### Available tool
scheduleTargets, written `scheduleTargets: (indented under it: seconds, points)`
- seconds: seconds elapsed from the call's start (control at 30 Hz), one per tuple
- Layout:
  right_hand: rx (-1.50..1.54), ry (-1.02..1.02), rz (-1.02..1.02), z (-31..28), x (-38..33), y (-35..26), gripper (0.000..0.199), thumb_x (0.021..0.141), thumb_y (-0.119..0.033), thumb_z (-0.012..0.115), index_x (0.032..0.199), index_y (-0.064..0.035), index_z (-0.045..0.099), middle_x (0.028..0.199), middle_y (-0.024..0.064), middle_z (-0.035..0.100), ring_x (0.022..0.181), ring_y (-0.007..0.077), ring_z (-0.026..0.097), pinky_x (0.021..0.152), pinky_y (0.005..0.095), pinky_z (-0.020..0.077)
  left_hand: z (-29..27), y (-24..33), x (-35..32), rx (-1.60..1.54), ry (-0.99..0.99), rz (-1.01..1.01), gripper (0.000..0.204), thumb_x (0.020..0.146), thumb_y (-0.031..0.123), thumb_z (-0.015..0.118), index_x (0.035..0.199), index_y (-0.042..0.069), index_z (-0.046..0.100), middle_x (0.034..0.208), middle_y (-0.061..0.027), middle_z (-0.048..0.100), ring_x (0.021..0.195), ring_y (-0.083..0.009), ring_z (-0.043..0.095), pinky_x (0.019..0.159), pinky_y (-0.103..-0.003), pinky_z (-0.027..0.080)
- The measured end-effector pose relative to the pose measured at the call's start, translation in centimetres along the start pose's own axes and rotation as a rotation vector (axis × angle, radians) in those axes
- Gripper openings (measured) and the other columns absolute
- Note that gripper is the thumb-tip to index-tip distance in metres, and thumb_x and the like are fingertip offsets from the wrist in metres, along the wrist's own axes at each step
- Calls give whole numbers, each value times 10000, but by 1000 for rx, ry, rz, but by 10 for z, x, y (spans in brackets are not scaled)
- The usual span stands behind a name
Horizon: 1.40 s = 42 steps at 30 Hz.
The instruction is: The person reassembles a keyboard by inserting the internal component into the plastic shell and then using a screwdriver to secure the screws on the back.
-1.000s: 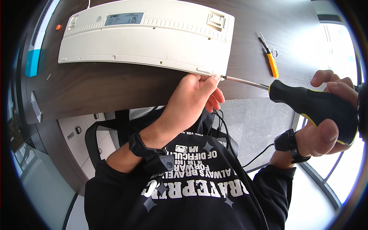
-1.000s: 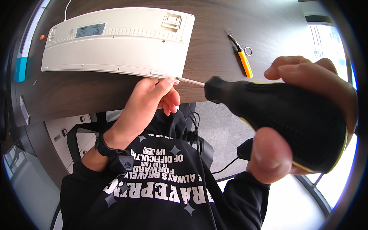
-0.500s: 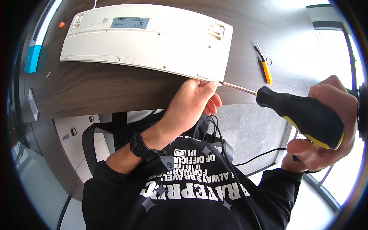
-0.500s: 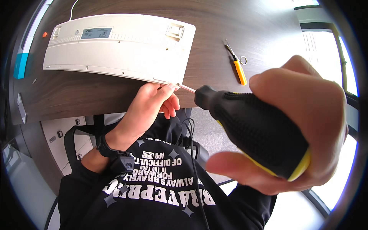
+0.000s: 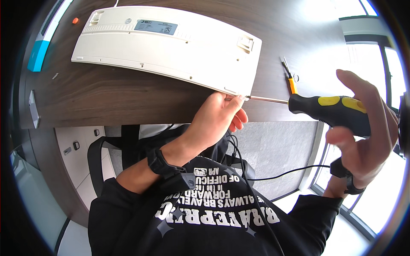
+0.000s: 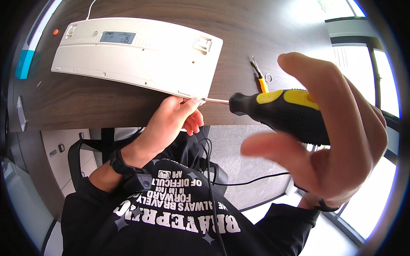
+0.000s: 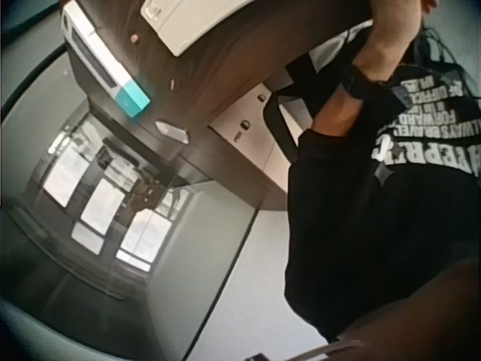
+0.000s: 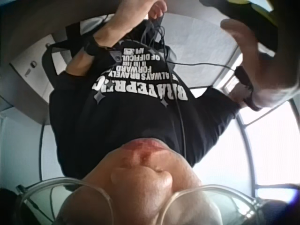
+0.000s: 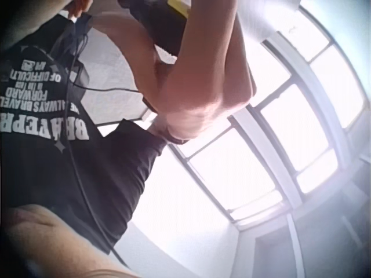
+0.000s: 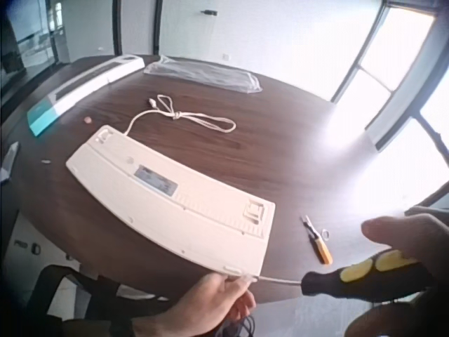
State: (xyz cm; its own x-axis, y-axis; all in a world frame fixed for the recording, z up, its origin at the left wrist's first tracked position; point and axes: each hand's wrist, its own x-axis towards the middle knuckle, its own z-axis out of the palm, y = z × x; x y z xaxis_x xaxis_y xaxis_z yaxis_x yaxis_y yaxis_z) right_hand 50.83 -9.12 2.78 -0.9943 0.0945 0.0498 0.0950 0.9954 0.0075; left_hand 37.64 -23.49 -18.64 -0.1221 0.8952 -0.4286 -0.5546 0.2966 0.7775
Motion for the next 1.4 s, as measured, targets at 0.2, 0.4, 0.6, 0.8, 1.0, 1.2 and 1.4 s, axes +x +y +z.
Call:
scheduleTargets:
  seconds: [0.2, 0.4, 0.6, 0.8, 1.0, 1.2, 1.4]
  points:
    - [18, -82, -112, -10, 11, 2, 544, 752, -277, 715, 1208, -9, 585, 1076, 194, 587, 870, 270, 613, 707, 330, 518, -3, 3, -1, -42, -14, -46, 387, 1019, 360, 464, 1047, -13, 566, 751, -100, 633, 609, -119, 601, 563, -238, 485]
    - [-11, 29, -93, -1, 15, -8, 554, 864, -364, 688, 1257, 3, 553, 952, 185, 650, 688, 217, 652, 556, 253, 512, -3, 1, 2, -8, -22, -27, 409, 1030, 375, 430, 1064, -10, 564, 754, -99, 632, 606, -109, 583, 565, -235, 474]
    - [-32, 53, -151, 0, 23, -1, 518, 815, -316, 576, 1226, -24, 456, 1107, 190, 545, 889, 247, 560, 648, 293, 472, -3, -1, 3, -42, 4, 32, 399, 1037, 320, 406, 934, -32, 565, 727, -99, 647, 561, -107, 588, 500, -229, 460]
    - [-96, 24, -27, 2, 20, 0, 353, 842, -64, 635, 1178, -47, 527, 1016, 157, 608, 878, 253, 637, 699, 320, 527, -6, 1, 5, -14, -54, 34, 400, 1038, 342, 408, 1033, -34, 546, 769, -95, 645, 583, -103, 587, 523, -224, 472]
    - [-78, -42, -11, 6, 26, -6, 368, 878, -139, 582, 1228, -44, 523, 1222, 216, 573, 1096, 329, 598, 831, 392, 551, -11, 5, 3, -13, -56, -11, 408, 1023, 361, 442, 1085, -20, 572, 794, -98, 628, 597, -98, 569, 558, -222, 473]
    - [190, -76, -81, -5, 13, -7, 427, 845, 18, 543, 1257, -55, 457, 1283, 225, 533, 1187, 337, 569, 888, 395, 548, -13, 1, 3, -28, -83, 19, 393, 1021, 345, 456, 1075, -31, 557, 806, -103, 630, 599, -103, 578, 542, -226, 472]
    - [-22, -201, 311, -4, 10, -25, 518, 922, -389, 600, 1271, -12, 532, 1258, 209, 572, 1157, 289, 595, 856, 387, 546, -10, 3, 3, -8, -118, 35, 368, 1010, 349, 488, 1055, -7, 570, 807, -88, 618, 614, -93, 568, 564, -217, 466]
